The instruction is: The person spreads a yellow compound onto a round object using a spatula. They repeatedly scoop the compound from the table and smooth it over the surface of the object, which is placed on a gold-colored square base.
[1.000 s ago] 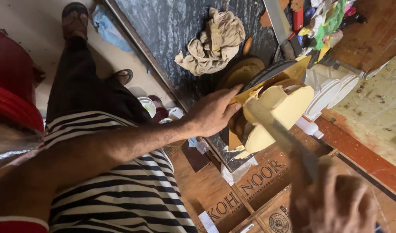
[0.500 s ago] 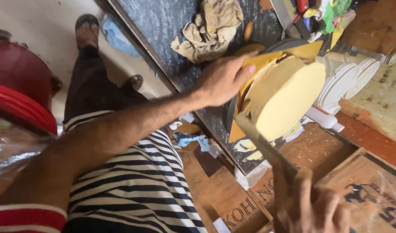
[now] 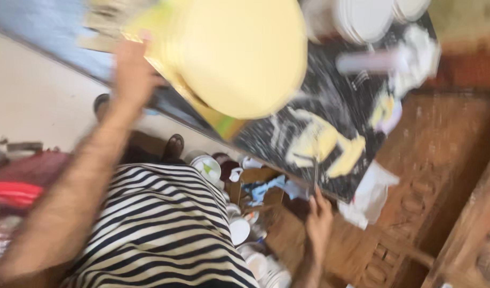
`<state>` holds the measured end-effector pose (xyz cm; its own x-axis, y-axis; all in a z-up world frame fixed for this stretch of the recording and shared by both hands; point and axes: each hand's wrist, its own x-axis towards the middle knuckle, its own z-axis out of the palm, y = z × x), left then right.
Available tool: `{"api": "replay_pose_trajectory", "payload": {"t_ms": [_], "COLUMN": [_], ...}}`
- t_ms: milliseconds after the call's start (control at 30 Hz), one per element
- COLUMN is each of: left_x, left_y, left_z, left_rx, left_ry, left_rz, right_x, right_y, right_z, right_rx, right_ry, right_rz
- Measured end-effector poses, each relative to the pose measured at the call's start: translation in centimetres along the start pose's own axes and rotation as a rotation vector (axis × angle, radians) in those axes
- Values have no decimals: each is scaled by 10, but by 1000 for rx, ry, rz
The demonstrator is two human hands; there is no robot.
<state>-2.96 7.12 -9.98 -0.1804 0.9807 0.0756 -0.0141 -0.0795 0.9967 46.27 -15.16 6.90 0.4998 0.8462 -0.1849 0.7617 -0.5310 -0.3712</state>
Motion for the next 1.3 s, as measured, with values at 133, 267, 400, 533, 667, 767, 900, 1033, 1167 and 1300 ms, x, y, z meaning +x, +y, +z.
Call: {"api": "replay_pose_trajectory", "payload": {"t_ms": [133,267,400,533,667,767,900,1033,1167,1300], "left_x": [-1,-17,-21,-38,-35,-32,-32,-9,11,-17], "left_y": [1,9,16,27,35,40,38,38,49,71], "left_z": [-24,-19,-7,-7,8,10,5,-17,-34,-16], "left_rx": [-238,-219,-182,-155,-161,-171,-183,-184,-215,-190], "left_ry": [210,204,183,200,171,172,187,202,262,178], "left_rz": [-415,-374,-354,-341,-324,-314,-317,-319,-338,-460], "right_x": [37,62,30,9,18,47,70,30,-9,-22], "right_y": [120,162,140,75,54,87,135,114,43,-36], "right_z": [52,69,84,109,118,95,57,77,100,41], "right_rx": [63,155,232,-172,-103,74,-125,204,884,876], "right_ry": [224,132,155,300,73,93,111,-25,-332,-383], "right_rz": [-71,-182,-32,-8,-226,-220,-346,-248,232,291]}}
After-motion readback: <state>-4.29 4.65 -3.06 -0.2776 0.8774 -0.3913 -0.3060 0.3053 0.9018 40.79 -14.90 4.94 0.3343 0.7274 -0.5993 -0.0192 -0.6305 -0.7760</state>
